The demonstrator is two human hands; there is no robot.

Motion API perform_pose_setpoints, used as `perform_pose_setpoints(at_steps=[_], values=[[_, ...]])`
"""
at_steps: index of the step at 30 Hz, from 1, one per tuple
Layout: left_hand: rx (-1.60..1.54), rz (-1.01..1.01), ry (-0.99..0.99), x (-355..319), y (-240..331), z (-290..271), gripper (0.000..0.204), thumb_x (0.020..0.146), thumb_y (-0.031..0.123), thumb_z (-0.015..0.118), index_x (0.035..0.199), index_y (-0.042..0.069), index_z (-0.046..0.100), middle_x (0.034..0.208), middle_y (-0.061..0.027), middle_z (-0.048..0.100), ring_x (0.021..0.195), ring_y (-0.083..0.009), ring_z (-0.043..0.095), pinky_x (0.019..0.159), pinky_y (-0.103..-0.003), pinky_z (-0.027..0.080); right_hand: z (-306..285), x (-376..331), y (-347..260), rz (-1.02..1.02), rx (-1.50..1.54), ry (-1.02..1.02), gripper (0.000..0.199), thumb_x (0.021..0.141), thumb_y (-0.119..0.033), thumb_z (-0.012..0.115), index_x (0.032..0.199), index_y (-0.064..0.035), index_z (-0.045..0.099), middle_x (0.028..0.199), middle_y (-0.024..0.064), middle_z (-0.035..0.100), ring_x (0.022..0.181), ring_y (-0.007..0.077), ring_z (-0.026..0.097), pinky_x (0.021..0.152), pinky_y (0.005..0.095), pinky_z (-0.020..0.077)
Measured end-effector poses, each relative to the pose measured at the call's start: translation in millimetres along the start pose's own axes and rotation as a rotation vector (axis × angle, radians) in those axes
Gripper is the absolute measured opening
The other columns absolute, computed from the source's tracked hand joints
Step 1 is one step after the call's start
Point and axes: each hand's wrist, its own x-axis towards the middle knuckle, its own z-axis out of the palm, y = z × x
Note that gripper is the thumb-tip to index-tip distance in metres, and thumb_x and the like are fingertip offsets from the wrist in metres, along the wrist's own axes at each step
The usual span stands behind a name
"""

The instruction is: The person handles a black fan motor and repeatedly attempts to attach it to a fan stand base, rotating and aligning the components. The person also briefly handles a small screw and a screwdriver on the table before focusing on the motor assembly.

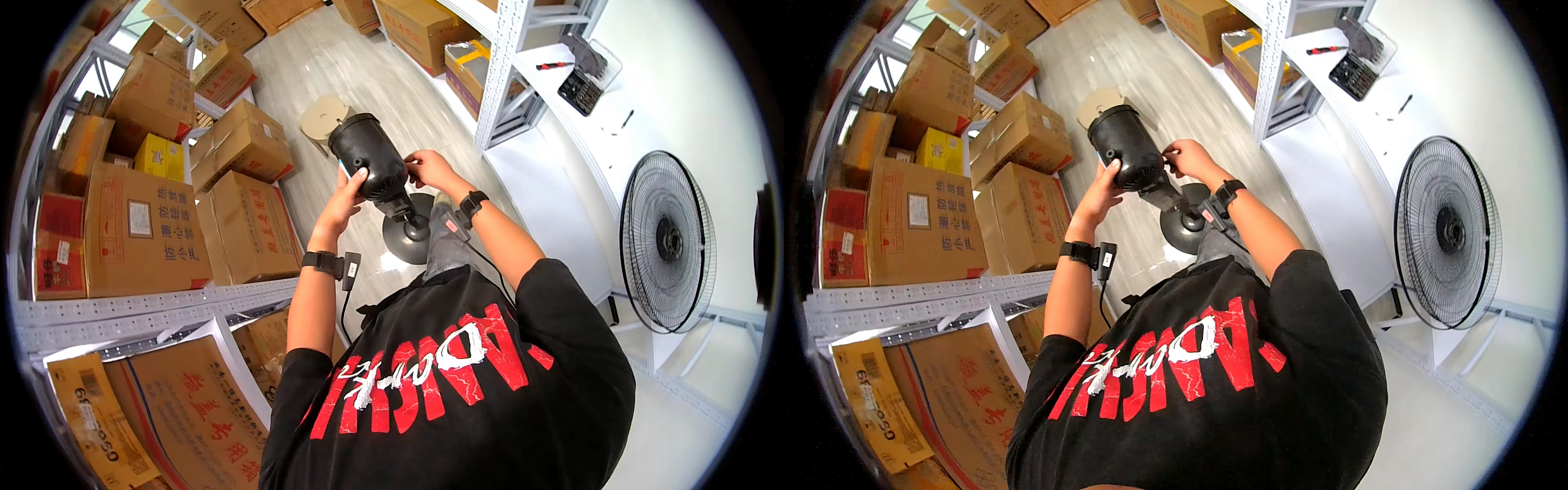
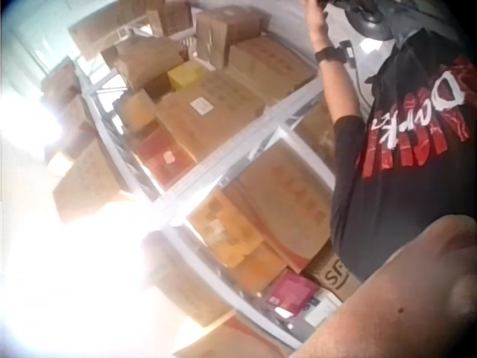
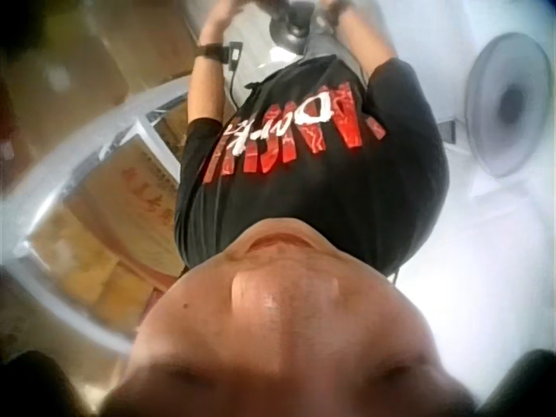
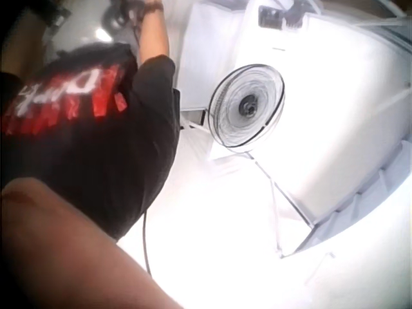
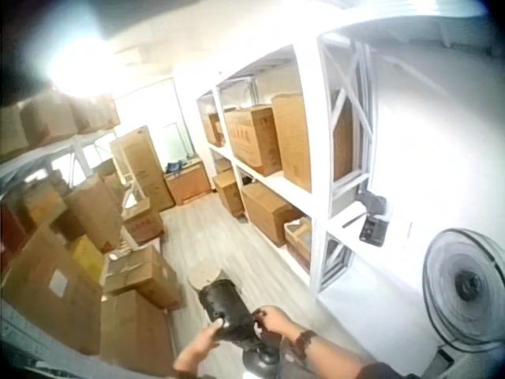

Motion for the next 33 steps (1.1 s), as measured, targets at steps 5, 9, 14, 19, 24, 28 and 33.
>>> perform_pose_setpoints(at_steps=[5, 9, 14, 19, 24, 28, 33], values=[[-0.018, -0.015, 0.013, -1, 2, 3, 0.100, 0.083, 0.073, 0.052, 0.155, 0.025, 0.002, 0.155, -0.0172, 0.027, 0.139, -0.0417, 0.032, 0.110, -0.063, 0.017, 2, 11, 4, 0.207, 0.355, 0.023, 0.018, 0.093, -0.016, 0.059, 0.099, -0.0001, 0.066, 0.073, 0.0056, 0.062, 0.057, 0.0149, 0.059, 0.053, 0.0292, 0.0528], [-0.042, -0.002, 0.032, 0, -1, 3, 0.099, 0.082, 0.074, 0.052, 0.154, 0.022, 0.009, 0.155, -0.0160, 0.027, 0.139, -0.0408, 0.030, 0.111, -0.061, 0.018, 7, 1, 4, 0.012, 0.124, 0.051, 0.023, 0.092, -0.021, 0.064, 0.097, 0.0013, 0.067, 0.074, 0.0104, 0.066, 0.060, 0.0157, 0.064, 0.056, 0.0307, 0.0520], [-0.065, -0.022, 0.017, 7, -8, -1, 0.099, 0.081, 0.076, 0.051, 0.154, 0.018, 0.017, 0.154, -0.0158, 0.031, 0.140, -0.0389, 0.030, 0.112, -0.060, 0.017, 6, -18, 15, -0.339, -0.245, 0.180, 0.023, 0.087, -0.020, 0.067, 0.101, -0.0014, 0.070, 0.090, 0.0150, 0.072, 0.080, 0.0264, 0.069, 0.072, 0.0361, 0.0531], [-0.094, -0.019, 0.004, 6, -17, -10, 0.100, 0.083, 0.076, 0.048, 0.153, 0.011, 0.021, 0.154, -0.0147, 0.032, 0.142, -0.0359, 0.029, 0.112, -0.063, 0.013, 15, -17, 28, -0.373, -0.010, 0.170, 0.029, 0.080, -0.007, 0.069, 0.109, -0.0074, 0.070, 0.102, 0.0134, 0.071, 0.093, 0.0274, 0.068, 0.082, 0.0357, 0.0521], [-0.082, -0.033, -0.033, 12, -14, -6, 0.097, 0.084, 0.077, 0.045, 0.153, 0.012, 0.022, 0.154, -0.0122, 0.033, 0.143, -0.0348, 0.027, 0.111, -0.064, 0.012, 9, -12, 41, -0.478, 0.084, 0.168, 0.028, 0.078, 0.000, 0.068, 0.105, -0.0080, 0.072, 0.101, 0.0108, 0.072, 0.093, 0.0251, 0.068, 0.082, 0.0351, 0.0522], [-0.130, -0.038, 0.000, 15, -19, -11, 0.092, 0.085, 0.076, 0.043, 0.150, 0.012, 0.030, 0.149, -0.0112, 0.040, 0.136, -0.0335, 0.037, 0.110, -0.061, 0.020, 8, -3, 53, -0.539, 0.142, 0.120, 0.026, 0.079, 0.000, 0.067, 0.102, -0.0087, 0.072, 0.099, 0.0096, 0.072, 0.091, 0.0246, 0.069, 0.080, 0.0347, 0.0525], [-0.131, -0.036, 0.037, 9, -16, -3, 0.093, 0.084, 0.077, 0.045, 0.147, 0.009, 0.035, 0.144, -0.0121, 0.044, 0.129, -0.0321, 0.043, 0.109, -0.058, 0.026, 0, -5, 43, -0.559, -0.039, 0.127, 0.026, 0.078, -0.002, 0.068, 0.102, -0.0100, 0.072, 0.097, 0.0105, 0.072, 0.089, 0.0245, 0.069, 0.077, 0.0352, 0.0526]])
